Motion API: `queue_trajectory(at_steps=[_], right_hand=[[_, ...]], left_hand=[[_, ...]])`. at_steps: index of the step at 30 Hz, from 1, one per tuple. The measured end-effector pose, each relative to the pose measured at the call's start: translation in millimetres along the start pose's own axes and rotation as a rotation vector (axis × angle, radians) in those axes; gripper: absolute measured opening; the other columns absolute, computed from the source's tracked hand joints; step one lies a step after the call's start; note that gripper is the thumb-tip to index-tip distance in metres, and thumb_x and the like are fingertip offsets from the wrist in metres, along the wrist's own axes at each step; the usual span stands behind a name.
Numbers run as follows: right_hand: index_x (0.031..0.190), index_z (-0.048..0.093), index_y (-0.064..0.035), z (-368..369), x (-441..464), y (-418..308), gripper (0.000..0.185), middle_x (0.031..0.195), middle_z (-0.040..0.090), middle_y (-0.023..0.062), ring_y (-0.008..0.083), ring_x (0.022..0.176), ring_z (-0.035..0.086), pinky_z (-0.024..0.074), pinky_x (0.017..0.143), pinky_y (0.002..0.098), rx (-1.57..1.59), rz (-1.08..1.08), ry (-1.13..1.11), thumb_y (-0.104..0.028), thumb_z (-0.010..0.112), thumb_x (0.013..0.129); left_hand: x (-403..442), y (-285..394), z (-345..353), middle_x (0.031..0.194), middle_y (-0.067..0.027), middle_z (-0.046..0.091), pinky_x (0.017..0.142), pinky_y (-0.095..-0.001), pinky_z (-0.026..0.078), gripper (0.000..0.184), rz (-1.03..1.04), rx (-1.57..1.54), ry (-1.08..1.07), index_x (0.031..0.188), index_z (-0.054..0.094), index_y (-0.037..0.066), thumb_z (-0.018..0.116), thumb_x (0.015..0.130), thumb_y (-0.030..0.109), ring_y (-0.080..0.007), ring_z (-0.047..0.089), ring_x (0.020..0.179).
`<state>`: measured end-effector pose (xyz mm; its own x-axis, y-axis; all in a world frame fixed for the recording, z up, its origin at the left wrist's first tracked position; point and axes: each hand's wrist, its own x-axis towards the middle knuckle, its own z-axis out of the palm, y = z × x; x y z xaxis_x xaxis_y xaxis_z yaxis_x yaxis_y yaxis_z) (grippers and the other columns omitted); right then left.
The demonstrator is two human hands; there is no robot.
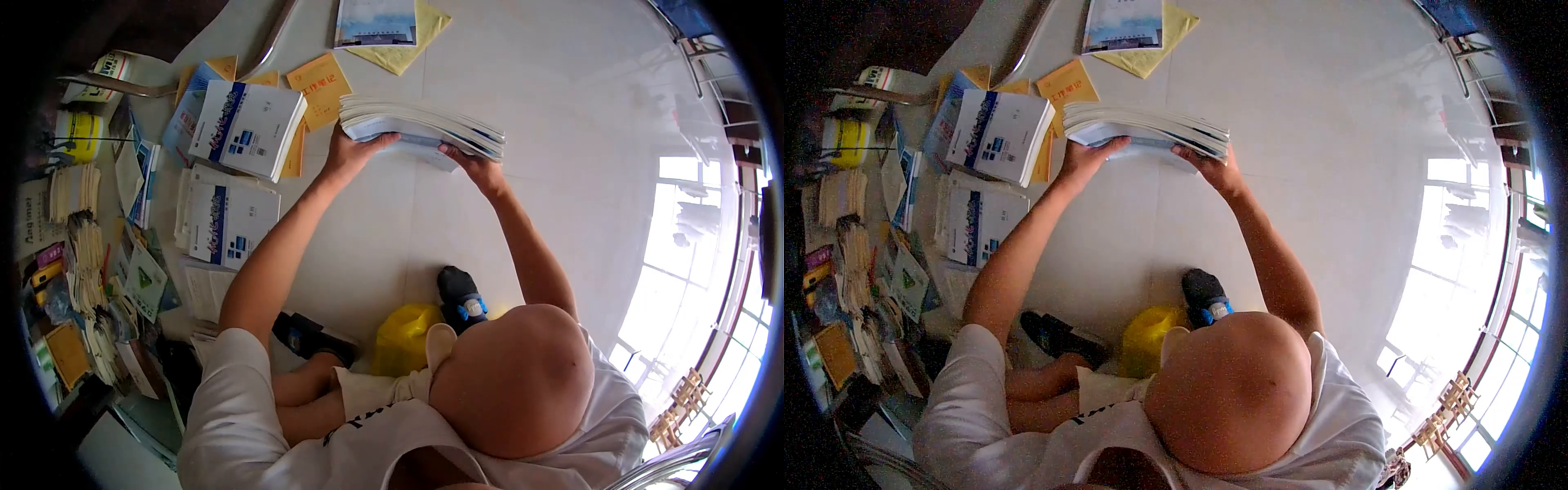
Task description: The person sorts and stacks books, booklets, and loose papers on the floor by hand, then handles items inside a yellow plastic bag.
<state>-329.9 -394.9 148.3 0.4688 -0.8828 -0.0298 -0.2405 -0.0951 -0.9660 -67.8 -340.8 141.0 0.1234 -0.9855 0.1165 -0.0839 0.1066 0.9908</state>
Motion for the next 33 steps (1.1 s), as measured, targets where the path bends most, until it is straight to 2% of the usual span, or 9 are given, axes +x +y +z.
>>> queue_trajectory(at_steps=[12, 16, 18, 22, 24, 26, 28, 30, 33], right_hand=[[0.112, 0.063, 0.0003, 3.0, 5.9, 36.9, 0.042, 0.104, 0.069, 0.0078, 0.0158, 0.096, 0.064, 0.055, 0.084, 0.0319, 0.223, 0.032, 0.039, -0.015, 0.085, 0.079], [0.11, 0.062, 0.0012, 0.2, 24.3, 9.2, 0.038, 0.101, 0.07, 0.0081, 0.016, 0.094, 0.064, 0.0551, 0.083, 0.0318, 0.132, 0.025, 0.067, -0.018, 0.082, 0.083], [0.109, 0.062, 0.0023, 1.1, 29.6, 5.1, 0.035, 0.099, 0.07, 0.0088, 0.0169, 0.091, 0.064, 0.055, 0.082, 0.0313, 0.19, 0.26, 0.016, -0.02, 0.077, 0.088], [0.113, 0.063, 0.0027, 14.5, 45.2, 37.4, 0.038, 0.102, 0.071, 0.0118, 0.0197, 0.089, 0.067, 0.0559, 0.082, 0.0349, 0.193, 0.326, -0.045, -0.022, 0.077, 0.087], [0.116, 0.062, 0.002, 12.8, 60.5, 87.1, 0.042, 0.104, 0.071, 0.0134, 0.0212, 0.091, 0.067, 0.0565, 0.084, 0.0366, 0.108, 0.399, -0.07, -0.023, 0.079, 0.086], [0.117, 0.062, -0.0005, 7.7, 71.0, 98.1, 0.045, 0.103, 0.071, 0.0136, 0.0224, 0.09, 0.068, 0.0583, 0.079, 0.0393, 0.108, 0.416, -0.107, -0.024, 0.08, 0.084], [0.118, 0.061, 0.0013, 1.9, 84.1, 89.8, 0.047, 0.103, 0.071, 0.015, 0.024, 0.089, 0.068, 0.0582, 0.08, 0.0388, 0.01, 0.451, -0.126, -0.027, 0.079, 0.086], [0.119, 0.062, 0.0029, -7.8, 97.3, 99.6, 0.055, 0.105, 0.07, 0.0154, 0.026, 0.09, 0.067, 0.0568, 0.079, 0.0388, -0.012, 0.413, -0.168, -0.037, 0.078, 0.084], [0.118, 0.065, 0.0001, -28.8, 116.6, 126.0, 0.053, 0.103, 0.071, 0.0106, 0.0199, 0.091, 0.066, 0.0538, 0.082, 0.0377, -0.18, 0.471, -0.176, -0.04, 0.077, 0.085]], left_hand=[[-18.5, -29.3, 3.6, 0.101, -0.0058, 0.068, 0.083, -0.0305, 0.052, 0.041, -0.064, 0.034, -0.073, 0.111, 0.063, 0.001, 0.082, 0.083, 0.023, -0.0153, 0.064, 0.094], [-18.3, -33.1, 9.0, 0.102, -0.0051, 0.068, 0.084, -0.0298, 0.051, 0.041, 0.0, 0.094, 0.02, 0.112, 0.063, 0.002, 0.081, 0.083, 0.025, -0.0149, 0.063, 0.094], [-24.0, -31.3, 16.5, 0.106, -0.0056, 0.067, 0.087, -0.032, 0.051, 0.043, -0.155, -0.035, 0.093, 0.117, 0.061, 0.004, 0.079, 0.085, 0.027, -0.0161, 0.063, 0.096], [-36.1, -82.9, 22.3, 0.112, -0.0085, 0.067, 0.094, -0.0344, 0.047, 0.044, -0.436, -0.131, 0.137, 0.121, 0.058, 0.006, 0.073, 0.09, 0.034, -0.0169, 0.059, 0.106], [-33.0, -94.7, 13.4, 0.115, -0.01, 0.066, 0.094, -0.0336, 0.047, 0.047, -0.468, -0.054, -0.036, 0.123, 0.056, 0.005, 0.07, 0.091, 0.035, -0.0174, 0.059, 0.109], [-22.5, -45.6, -3.0, 0.111, -0.0103, 0.066, 0.091, -0.0336, 0.048, 0.045, -0.743, 0.021, -0.143, 0.12, 0.056, 0.002, 0.069, 0.091, 0.034, -0.0189, 0.06, 0.104], [-23.6, -79.1, -15.7, 0.099, -0.0078, 0.066, 0.08, -0.0326, 0.052, 0.044, -0.858, -0.128, -0.158, 0.119, 0.053, 0.001, 0.068, 0.091, 0.03, -0.0166, 0.062, 0.087], [-37.9, -78.6, -45.2, 0.099, -0.0066, 0.065, 0.077, -0.0313, 0.052, 0.044, -0.816, -0.112, -0.443, 0.124, 0.05, 0.001, 0.067, 0.092, 0.027, -0.0143, 0.062, 0.084], [-98.9, 0.7, -127.8, 0.102, -0.0065, 0.066, 0.08, -0.0312, 0.053, 0.037, -0.719, 0.074, -0.616, 0.128, 0.055, 0.006, 0.063, 0.096, 0.024, -0.0134, 0.063, 0.087]])
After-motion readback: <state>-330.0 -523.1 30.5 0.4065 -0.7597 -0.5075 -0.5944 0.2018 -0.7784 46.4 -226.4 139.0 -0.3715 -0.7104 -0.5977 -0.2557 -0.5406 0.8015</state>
